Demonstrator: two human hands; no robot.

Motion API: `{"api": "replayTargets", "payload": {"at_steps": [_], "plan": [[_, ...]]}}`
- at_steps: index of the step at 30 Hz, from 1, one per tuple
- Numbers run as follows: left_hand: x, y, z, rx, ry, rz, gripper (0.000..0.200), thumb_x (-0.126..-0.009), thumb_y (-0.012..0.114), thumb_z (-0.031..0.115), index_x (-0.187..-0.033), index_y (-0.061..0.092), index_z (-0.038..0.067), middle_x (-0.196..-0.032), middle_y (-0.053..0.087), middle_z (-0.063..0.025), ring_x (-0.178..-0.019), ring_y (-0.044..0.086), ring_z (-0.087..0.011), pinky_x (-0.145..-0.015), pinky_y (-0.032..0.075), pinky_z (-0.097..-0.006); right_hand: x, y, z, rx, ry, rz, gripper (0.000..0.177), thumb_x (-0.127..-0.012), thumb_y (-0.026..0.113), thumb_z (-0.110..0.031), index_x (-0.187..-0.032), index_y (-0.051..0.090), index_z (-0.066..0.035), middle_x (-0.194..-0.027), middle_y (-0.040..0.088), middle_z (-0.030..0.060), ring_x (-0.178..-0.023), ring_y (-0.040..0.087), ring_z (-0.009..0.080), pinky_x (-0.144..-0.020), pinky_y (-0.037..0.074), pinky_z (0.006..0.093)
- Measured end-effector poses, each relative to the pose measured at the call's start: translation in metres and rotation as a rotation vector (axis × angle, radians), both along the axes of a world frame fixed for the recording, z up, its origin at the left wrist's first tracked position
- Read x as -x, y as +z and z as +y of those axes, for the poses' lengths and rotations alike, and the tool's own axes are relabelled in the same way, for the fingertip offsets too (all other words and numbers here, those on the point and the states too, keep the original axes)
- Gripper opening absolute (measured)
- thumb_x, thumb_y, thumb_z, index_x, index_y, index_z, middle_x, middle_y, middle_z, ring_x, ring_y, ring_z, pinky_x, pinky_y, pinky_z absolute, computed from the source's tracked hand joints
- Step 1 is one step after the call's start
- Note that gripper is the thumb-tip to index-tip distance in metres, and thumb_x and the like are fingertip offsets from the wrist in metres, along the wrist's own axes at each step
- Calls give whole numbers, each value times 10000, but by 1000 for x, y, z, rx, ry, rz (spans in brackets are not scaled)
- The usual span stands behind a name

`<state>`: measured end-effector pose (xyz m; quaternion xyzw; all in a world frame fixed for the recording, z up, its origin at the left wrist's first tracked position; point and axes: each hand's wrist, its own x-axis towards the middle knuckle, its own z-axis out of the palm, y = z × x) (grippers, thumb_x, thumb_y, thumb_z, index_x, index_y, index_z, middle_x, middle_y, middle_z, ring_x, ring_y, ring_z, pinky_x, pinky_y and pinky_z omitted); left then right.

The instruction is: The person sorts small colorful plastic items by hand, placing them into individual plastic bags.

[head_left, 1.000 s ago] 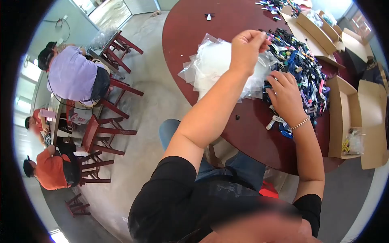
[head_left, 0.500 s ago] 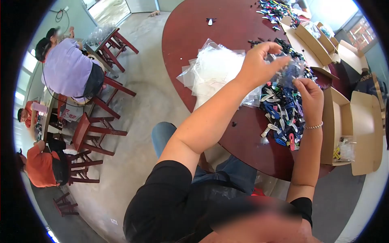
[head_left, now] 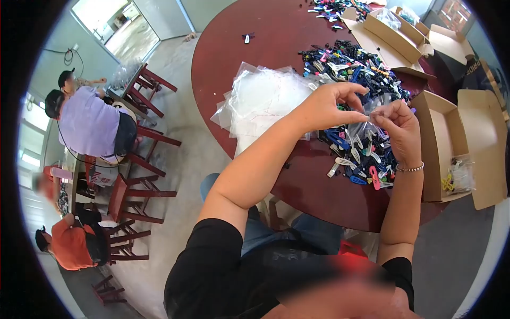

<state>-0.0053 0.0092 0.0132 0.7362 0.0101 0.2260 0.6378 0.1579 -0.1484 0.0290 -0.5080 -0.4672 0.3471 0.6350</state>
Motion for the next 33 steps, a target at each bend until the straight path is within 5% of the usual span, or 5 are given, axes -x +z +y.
{"api": "replayTargets", "payload": {"at_steps": [8,10,16,27,33], "plan": [[-3,1,-4,-218,243,-160,418,-758,766,99,-1139,611,20,-881,633,-25,-824,596,-92,-745,482,-244,3,2,-2,-4,18,43,120,-879,604,-16,-999,590,-15,-926,664,64,-845,629,114,-787,505,240],[1,5,-3,266,-84,26,302,-766,753,88,-1036,650,0,-816,634,-8,-764,606,-95,-734,494,-241,2,0,-2,-7,58,26,135,-889,593,-26,-1023,594,-9,-928,663,63,-844,629,116,-788,506,244],[-1,-3,5,223,9,137,118,-800,708,71,-879,719,-16,-814,707,-98,-739,657,-125,-701,525,-248,11,0,1,-48,-66,0,196,-912,577,-52,-1100,596,1,-976,655,67,-901,623,135,-828,497,263],[-2,-1,2,126,185,96,103,-770,735,70,-842,727,-3,-808,707,-71,-723,635,-86,-665,505,-226,37,18,-3,-358,-587,-1129,261,-778,702,-15,-1027,627,6,-1042,625,116,-942,597,238,-839,467,326],[-3,-2,-6,62,170,74,67,-780,728,54,-819,719,-1,-811,705,-54,-739,633,-77,-678,509,-226,55,23,3,-303,-727,-1219,302,-728,729,-30,-1016,642,-14,-1025,606,121,-912,583,264,-812,464,352]]}}
